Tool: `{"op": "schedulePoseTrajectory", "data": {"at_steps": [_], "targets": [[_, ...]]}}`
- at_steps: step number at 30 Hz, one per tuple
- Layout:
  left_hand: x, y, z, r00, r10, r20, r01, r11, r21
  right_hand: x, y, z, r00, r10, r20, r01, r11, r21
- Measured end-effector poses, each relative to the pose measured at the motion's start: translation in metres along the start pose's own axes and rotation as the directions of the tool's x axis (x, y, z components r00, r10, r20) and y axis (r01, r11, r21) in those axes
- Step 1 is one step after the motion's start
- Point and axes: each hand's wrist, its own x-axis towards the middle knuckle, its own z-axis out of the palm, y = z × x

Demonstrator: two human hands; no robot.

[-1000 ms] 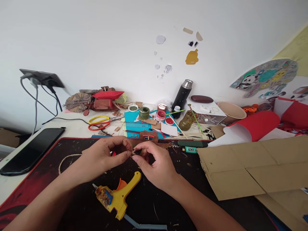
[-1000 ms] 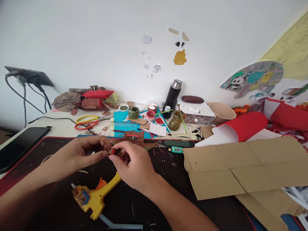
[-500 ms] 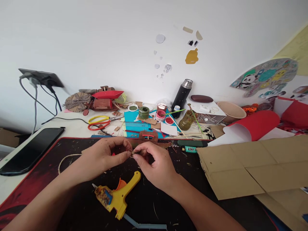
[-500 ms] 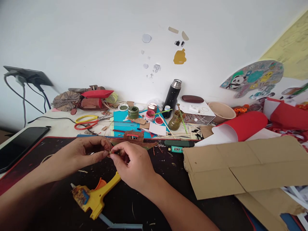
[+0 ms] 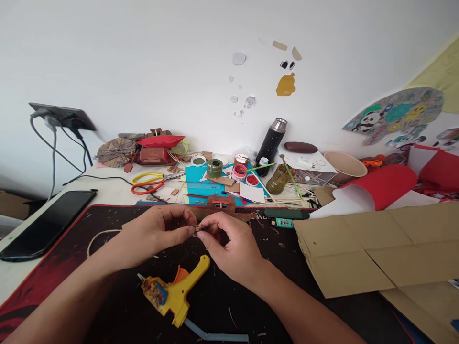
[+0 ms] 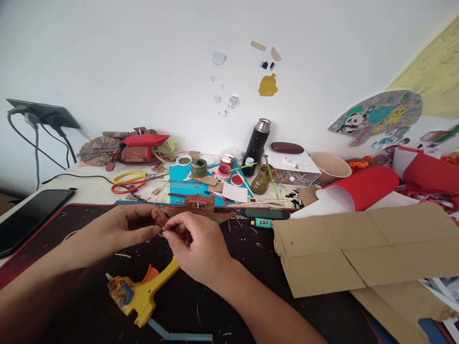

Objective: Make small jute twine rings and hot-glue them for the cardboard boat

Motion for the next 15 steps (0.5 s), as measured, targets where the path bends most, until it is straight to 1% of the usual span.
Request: {"op": "schedulePoseTrajectory", "data": {"at_steps": [3, 10, 15], "targets": [[0.0004, 0.0, -0.0001, 0.996, -0.04, 0.075, 0.044, 0.997, -0.058, 0.0001, 0.0003, -0.0003, 1.0, -0.016, -0.003, 0.016, 1.0, 0.001], [0.0011, 0.0012, -0.001, 0.991, -0.078, 0.11, 0.088, 0.992, -0.091, 0.0005, -0.0005, -0.0011, 0.997, -0.072, -0.007, 0.072, 0.997, -0.033], [0.0013, 0.0005, -0.0019, 0.982, -0.119, 0.15, 0.136, 0.985, -0.107, 0.0004, 0.0006, 0.0001, 0.997, -0.076, -0.021, 0.075, 0.997, -0.033]]}}
